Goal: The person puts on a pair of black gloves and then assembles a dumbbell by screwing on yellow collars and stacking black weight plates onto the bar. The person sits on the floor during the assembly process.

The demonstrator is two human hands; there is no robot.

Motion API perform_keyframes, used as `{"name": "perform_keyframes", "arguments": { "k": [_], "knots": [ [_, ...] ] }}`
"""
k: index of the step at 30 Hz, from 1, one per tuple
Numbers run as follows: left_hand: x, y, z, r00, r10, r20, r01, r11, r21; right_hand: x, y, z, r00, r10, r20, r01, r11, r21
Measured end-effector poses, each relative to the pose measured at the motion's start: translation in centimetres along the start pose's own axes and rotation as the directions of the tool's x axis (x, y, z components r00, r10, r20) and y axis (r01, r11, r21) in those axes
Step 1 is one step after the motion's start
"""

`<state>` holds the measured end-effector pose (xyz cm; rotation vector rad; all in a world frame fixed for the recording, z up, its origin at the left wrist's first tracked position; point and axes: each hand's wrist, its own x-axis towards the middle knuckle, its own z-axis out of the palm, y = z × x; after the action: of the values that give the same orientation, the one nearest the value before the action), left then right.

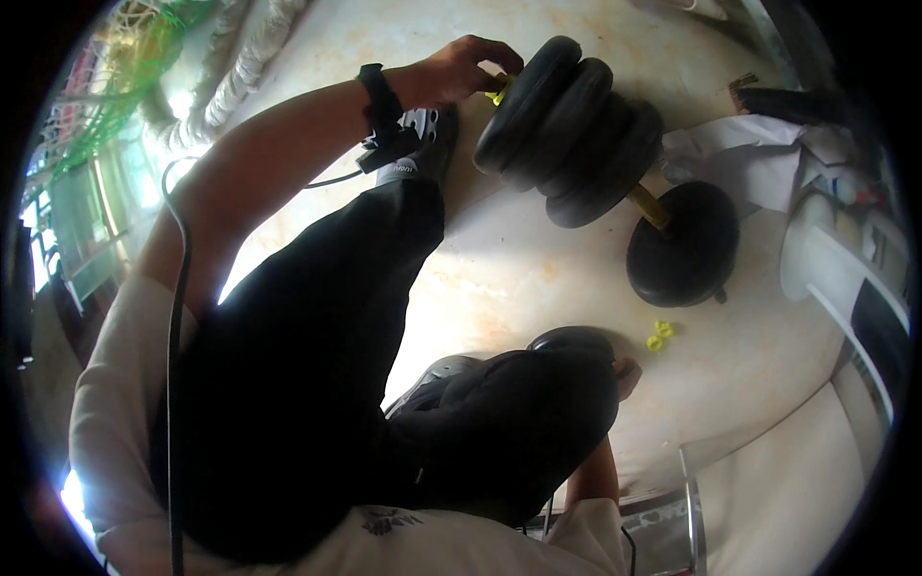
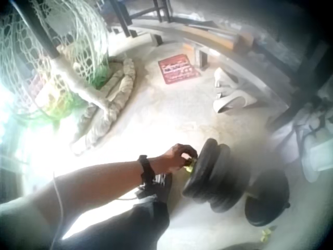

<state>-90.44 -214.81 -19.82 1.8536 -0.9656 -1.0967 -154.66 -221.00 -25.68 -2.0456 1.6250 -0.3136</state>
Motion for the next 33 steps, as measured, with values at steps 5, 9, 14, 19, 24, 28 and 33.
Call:
{"name": "perform_keyframes", "arguments": {
  "k": [5, 9, 14, 19, 24, 28, 33],
  "knots": [
    [0.2, 0.8, -0.3, 0.952, -0.272, 0.143, 0.305, 0.894, -0.328, -0.1, -0.1, 0.1, 1.0, 0.001, 0.002, -0.001, 1.0, 0.001],
    [0.3, 0.0, -0.7, 0.97, -0.186, 0.156, 0.217, 0.952, -0.215, -0.3, 0.0, 0.0, 1.0, -0.001, 0.003, 0.001, 1.0, 0.003],
    [1.2, 1.1, 0.3, 0.924, -0.38, 0.044, 0.379, 0.895, -0.235, -0.4, -0.1, 0.0, 1.0, 0.005, -0.004, -0.005, 1.0, 0.005],
    [2.3, 0.3, -0.4, 0.915, -0.352, 0.197, 0.392, 0.892, -0.226, -0.5, 0.0, 0.1, 1.0, 0.002, 0.007, -0.002, 1.0, 0.012],
    [2.2, -0.6, -0.5, 0.97, -0.152, 0.189, 0.189, 0.962, -0.197, -0.7, 0.2, -0.2, 1.0, 0.01, 0.002, -0.01, 1.0, 0.029],
    [0.9, -0.8, -1.4, 0.972, 0.108, 0.206, -0.087, 0.99, -0.107, -1.1, -0.3, -0.3, 0.999, 0.035, -0.001, -0.035, 0.997, 0.066],
    [0.3, 0.1, -0.7, 0.921, -0.279, 0.271, 0.358, 0.88, -0.312, -0.9, -1.1, -0.4, 1.0, 0.008, -0.003, -0.008, 1.0, -0.007]
  ]
}}
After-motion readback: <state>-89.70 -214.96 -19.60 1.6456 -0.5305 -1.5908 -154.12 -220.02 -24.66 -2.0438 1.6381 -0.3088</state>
